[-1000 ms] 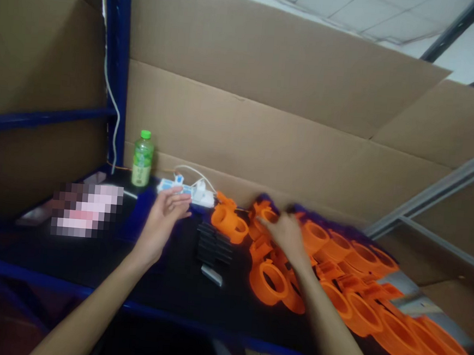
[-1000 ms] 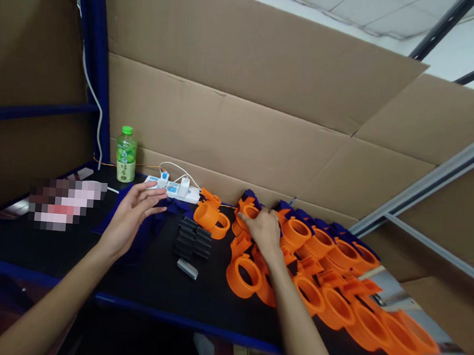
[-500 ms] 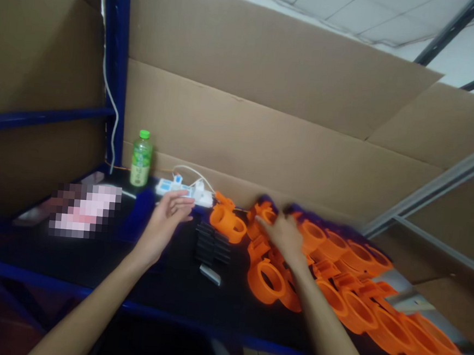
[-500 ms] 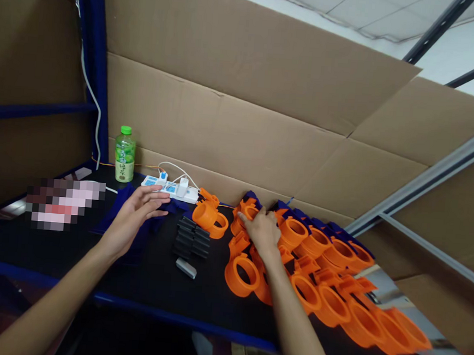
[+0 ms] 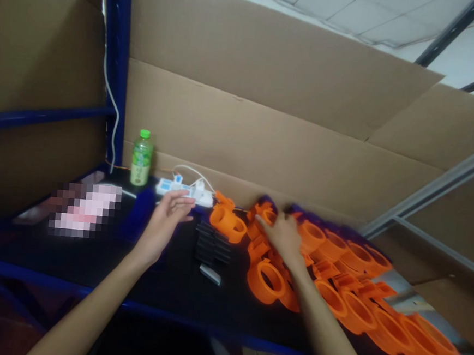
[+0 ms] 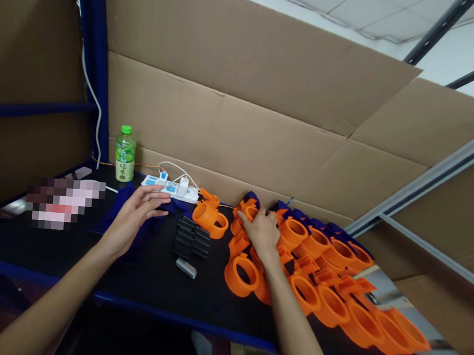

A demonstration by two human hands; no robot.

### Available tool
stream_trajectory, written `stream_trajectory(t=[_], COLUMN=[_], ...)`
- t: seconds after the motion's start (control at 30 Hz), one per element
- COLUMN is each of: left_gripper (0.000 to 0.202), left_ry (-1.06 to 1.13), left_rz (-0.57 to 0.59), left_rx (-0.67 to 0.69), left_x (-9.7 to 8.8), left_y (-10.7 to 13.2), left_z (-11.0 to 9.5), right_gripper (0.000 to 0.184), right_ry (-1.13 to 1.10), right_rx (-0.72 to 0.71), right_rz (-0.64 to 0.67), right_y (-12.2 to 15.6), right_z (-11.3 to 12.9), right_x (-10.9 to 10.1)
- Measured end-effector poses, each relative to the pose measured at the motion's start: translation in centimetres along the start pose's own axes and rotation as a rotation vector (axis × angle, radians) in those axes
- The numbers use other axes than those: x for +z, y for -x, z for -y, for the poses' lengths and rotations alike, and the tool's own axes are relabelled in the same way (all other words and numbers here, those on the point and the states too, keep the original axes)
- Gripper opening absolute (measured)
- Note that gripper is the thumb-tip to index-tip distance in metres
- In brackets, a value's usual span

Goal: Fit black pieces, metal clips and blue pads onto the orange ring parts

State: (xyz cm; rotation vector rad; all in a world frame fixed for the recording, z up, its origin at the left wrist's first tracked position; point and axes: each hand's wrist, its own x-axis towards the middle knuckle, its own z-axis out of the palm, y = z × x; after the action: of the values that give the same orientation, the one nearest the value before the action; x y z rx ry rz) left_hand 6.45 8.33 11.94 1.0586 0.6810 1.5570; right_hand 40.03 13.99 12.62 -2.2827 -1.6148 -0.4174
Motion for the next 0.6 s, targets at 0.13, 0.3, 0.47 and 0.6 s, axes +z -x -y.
stream_trajectory(t=[0.13, 0.3, 0.47, 0.6], left_gripper=[0.035, 0.035, 0.035, 0.035], left_ry=[0.002, 0.004, 0.003, 0.005], left_rz=[-0.002, 0.002, 0.007, 0.001], left_rx=[0.000, -0.010, -0.005, -0.005], left_x=[0.1, 0.1, 0.0, 0.0], left_y=[0.0, 0.1, 0.0, 0.0], left_z=[-0.1, -0.1, 0.0, -0.2], right_gripper=[0.087, 0.065, 0.062, 0.068], right_ry=[0.009, 0.026, -0.002, -0.032], right_rx=[-0.022, -0.315, -0.517, -0.407], right_rz=[-0.066, -0.270, -0.081, 0.097], right_y=[-0.3, 0.6, 3.2, 4.1], right_z=[-0.1, 1.8, 6.2, 8.8], right_x=[0.1, -0.4, -0.5, -0.1])
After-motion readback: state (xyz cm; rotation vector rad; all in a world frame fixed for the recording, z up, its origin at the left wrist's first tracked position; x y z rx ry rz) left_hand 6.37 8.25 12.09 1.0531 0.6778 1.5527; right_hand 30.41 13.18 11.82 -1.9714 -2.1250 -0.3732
